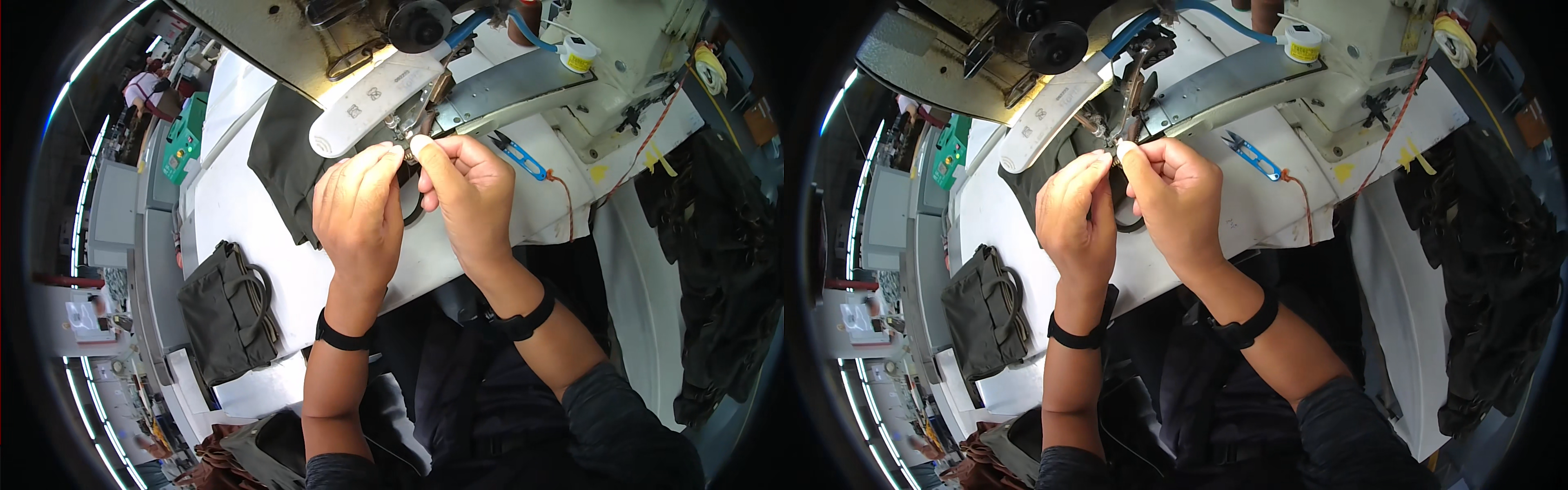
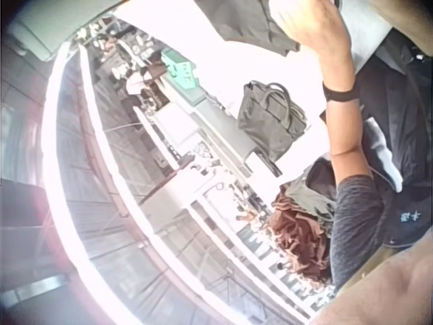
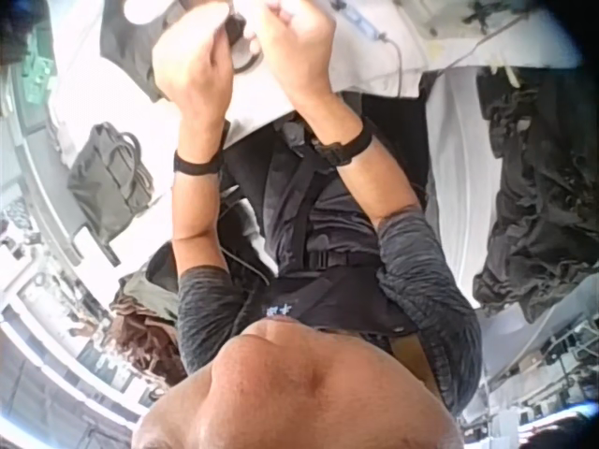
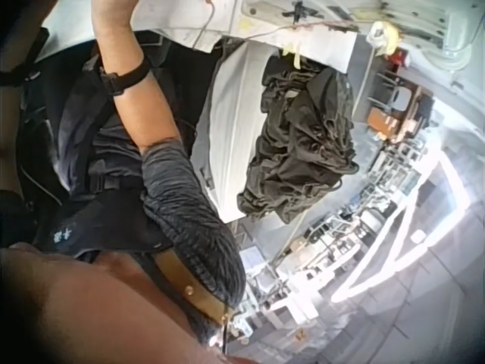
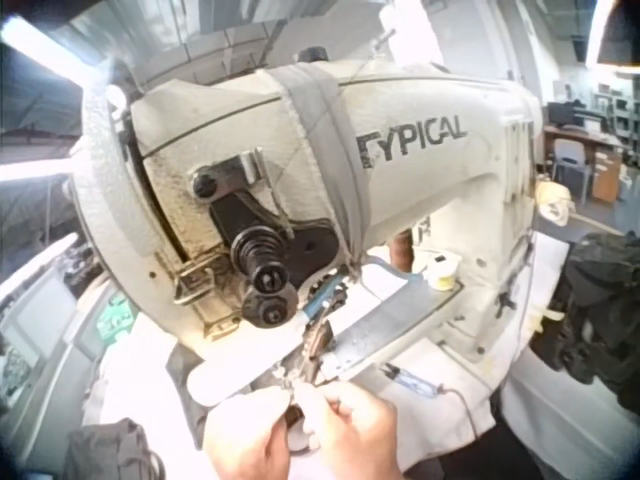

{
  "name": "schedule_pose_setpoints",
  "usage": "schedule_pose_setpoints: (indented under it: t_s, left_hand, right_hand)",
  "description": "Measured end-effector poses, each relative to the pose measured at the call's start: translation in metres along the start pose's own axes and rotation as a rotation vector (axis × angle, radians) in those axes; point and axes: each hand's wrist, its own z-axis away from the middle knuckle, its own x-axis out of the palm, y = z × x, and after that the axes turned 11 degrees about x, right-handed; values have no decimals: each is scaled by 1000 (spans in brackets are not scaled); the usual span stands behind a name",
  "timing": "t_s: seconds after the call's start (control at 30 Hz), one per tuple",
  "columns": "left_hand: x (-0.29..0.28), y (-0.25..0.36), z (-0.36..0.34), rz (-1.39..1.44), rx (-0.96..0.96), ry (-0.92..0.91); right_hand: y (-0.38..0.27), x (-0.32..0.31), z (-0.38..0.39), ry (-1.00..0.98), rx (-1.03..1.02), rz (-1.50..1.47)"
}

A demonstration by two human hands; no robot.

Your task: The person sews a zipper onto a green fabric bag using an industrial sewing machine. They align the zipper, guide the bag under the needle, and stitch along the edge, then trim excess thread and inspect the seam.

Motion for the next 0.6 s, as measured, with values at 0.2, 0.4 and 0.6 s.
schedule_pose_setpoints:
  t_s: [0.2,0.4,0.6]
  left_hand:
    - [5,-2,-1,47,-13,64]
    - [4,0,-2,21,-22,49]
    - [5,1,-1,10,-22,59]
  right_hand:
    - [6,4,-5,59,-104,39]
    - [12,9,-13,164,-264,191]
    - [18,7,-19,149,-410,223]
